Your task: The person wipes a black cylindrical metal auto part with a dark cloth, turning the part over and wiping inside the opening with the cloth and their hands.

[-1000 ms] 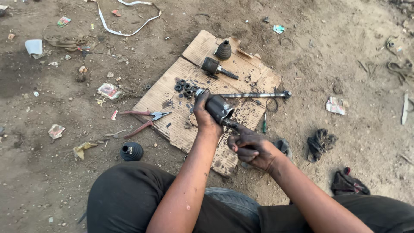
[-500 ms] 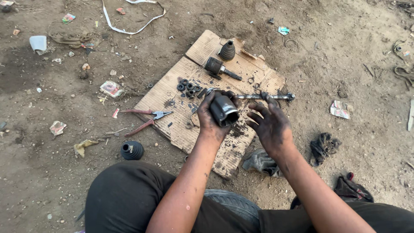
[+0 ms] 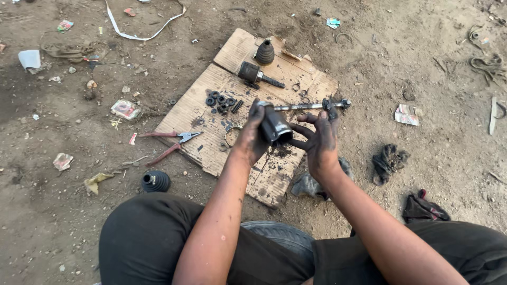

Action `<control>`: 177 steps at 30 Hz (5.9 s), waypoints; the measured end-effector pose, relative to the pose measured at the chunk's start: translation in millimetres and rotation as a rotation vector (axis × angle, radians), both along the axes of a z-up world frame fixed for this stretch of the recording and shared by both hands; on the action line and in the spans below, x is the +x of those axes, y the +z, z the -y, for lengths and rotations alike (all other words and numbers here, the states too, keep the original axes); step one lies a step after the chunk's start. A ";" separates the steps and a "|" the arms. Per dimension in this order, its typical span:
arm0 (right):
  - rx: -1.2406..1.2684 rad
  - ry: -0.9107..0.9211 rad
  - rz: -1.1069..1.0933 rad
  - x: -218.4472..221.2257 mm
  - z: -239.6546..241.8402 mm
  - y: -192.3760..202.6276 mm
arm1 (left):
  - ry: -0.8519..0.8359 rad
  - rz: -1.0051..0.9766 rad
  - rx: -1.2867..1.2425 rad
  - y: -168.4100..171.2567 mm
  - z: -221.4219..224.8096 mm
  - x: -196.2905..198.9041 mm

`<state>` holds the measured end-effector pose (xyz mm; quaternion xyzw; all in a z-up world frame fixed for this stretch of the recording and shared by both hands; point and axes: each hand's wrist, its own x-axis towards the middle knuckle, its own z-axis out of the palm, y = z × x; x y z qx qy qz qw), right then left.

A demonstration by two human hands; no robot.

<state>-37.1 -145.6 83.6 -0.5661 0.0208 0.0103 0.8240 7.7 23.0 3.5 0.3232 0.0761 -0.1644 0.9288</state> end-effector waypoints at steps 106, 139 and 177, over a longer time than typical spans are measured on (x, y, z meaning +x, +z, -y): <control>0.690 0.405 -0.656 -30.9 -28.0 1.6 | 0.454 0.084 0.030 35.1 16.5 -0.3; -0.634 -0.092 -0.239 144.7 347.5 24.9 | 0.598 -0.119 -0.329 -13.0 -15.9 13.3; -0.347 -0.013 -0.565 27.5 386.4 -194.1 | 0.548 -0.457 -0.022 -19.3 7.7 10.3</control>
